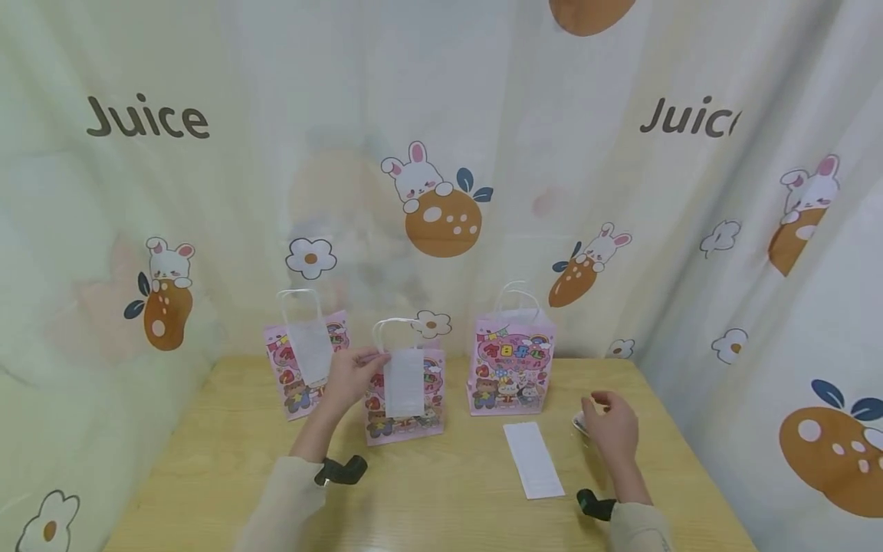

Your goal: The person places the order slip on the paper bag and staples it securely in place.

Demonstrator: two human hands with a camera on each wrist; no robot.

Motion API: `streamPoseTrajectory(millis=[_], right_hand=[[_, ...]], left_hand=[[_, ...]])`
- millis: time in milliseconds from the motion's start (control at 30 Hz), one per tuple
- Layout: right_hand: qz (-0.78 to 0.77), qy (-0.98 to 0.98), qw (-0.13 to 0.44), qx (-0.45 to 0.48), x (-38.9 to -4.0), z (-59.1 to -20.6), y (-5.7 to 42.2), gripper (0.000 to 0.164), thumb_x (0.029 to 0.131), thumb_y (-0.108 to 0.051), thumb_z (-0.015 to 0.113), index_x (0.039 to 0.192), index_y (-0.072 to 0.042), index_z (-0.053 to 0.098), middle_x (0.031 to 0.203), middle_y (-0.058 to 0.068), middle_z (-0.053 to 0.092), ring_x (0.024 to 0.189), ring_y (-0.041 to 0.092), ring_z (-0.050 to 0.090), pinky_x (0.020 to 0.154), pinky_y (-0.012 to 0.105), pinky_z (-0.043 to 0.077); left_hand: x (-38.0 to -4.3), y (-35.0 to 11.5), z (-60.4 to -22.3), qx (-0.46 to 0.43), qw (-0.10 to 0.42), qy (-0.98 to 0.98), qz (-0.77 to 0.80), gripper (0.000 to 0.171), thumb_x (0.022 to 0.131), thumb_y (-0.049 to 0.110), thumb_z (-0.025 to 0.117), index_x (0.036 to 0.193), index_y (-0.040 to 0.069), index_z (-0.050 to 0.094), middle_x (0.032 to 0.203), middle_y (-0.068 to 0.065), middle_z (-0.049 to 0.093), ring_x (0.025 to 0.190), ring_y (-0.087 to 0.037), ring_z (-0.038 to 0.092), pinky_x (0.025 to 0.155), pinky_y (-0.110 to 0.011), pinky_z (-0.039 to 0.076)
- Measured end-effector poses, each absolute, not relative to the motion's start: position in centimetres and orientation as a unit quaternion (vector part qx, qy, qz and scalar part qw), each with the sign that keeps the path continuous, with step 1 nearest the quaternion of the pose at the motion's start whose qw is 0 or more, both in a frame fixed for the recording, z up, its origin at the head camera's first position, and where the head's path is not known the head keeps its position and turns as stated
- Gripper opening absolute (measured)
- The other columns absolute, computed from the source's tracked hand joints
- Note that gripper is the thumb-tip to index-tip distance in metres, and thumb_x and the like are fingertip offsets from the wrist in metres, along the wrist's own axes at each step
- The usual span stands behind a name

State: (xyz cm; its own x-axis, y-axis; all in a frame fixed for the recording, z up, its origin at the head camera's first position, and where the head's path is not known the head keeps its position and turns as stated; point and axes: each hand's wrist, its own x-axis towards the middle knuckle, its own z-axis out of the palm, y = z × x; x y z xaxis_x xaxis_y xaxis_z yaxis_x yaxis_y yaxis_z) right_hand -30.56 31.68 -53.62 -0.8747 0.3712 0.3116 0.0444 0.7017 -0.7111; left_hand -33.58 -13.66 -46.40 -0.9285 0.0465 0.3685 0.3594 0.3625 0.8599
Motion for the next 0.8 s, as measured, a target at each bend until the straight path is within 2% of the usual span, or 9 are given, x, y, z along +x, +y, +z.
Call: streamPoseTrajectory(millis=[100, 167, 267, 467, 633, 800], right_hand=[[0.347, -0.917, 0.153, -0.127, -29.9, -55.2, 33.2, 0.049, 0.094, -0.031, 0.062, 0.125, 0.006, 0.055, 0.125, 0.031, 0.054, 0.113, 0.048, 0.049, 0.092, 0.058, 0.039], [0.333, -0.927, 0.119, -0.128, -29.8, -56.2, 33.9, 0.058, 0.093, -0.037, 0.063, 0.128, 0.007, 0.052, 0.127, 0.033, 0.052, 0.115, 0.050, 0.048, 0.093, 0.058, 0.038], [0.315, -0.935, 0.092, -0.134, -29.8, -57.4, 34.6, 0.064, 0.090, -0.041, 0.066, 0.128, 0.008, 0.052, 0.124, 0.033, 0.054, 0.109, 0.048, 0.052, 0.087, 0.057, 0.042], [0.291, -0.944, 0.086, -0.133, -29.9, -58.7, 35.2, 0.055, 0.089, -0.040, 0.066, 0.120, 0.005, 0.059, 0.113, 0.028, 0.062, 0.094, 0.039, 0.059, 0.076, 0.051, 0.044], [0.305, -0.940, 0.091, -0.122, -30.1, -58.7, 34.9, 0.050, 0.091, -0.034, 0.065, 0.115, 0.009, 0.056, 0.106, 0.028, 0.062, 0.090, 0.038, 0.059, 0.076, 0.052, 0.045], [0.349, -0.925, 0.094, -0.117, -29.8, -57.0, 33.7, 0.046, 0.094, -0.029, 0.060, 0.115, 0.009, 0.044, 0.103, 0.031, 0.056, 0.089, 0.040, 0.056, 0.075, 0.051, 0.045]], left_hand=[[-33.3, -13.7, -46.6, -0.121, 0.145, -0.812, -0.553, 0.016, 0.090, 0.017, 0.072, 0.096, 0.003, 0.076, 0.092, -0.013, 0.073, 0.069, -0.018, 0.068, 0.052, -0.023, 0.049], [-33.4, -13.7, -46.6, -0.121, 0.146, -0.813, -0.551, 0.015, 0.090, 0.017, 0.072, 0.096, 0.004, 0.076, 0.091, -0.012, 0.073, 0.061, -0.018, 0.064, 0.047, -0.023, 0.046], [-33.4, -13.7, -46.8, -0.126, 0.149, -0.811, -0.551, 0.014, 0.090, 0.016, 0.072, 0.096, 0.004, 0.076, 0.091, -0.011, 0.073, 0.054, -0.016, 0.060, 0.045, -0.023, 0.044], [-33.1, -13.5, -47.3, -0.135, 0.144, -0.808, -0.556, 0.013, 0.090, 0.017, 0.071, 0.095, 0.006, 0.077, 0.088, -0.008, 0.074, 0.040, -0.010, 0.042, 0.040, -0.021, 0.037], [-33.0, -13.6, -47.4, -0.140, 0.144, -0.807, -0.556, 0.012, 0.091, 0.016, 0.070, 0.095, 0.007, 0.077, 0.085, -0.007, 0.074, 0.037, -0.008, 0.039, 0.039, -0.021, 0.036], [-33.1, -13.7, -47.0, -0.146, 0.154, -0.810, -0.546, 0.012, 0.091, 0.016, 0.070, 0.095, 0.007, 0.077, 0.078, -0.005, 0.073, 0.037, -0.009, 0.040, 0.039, -0.021, 0.037]])
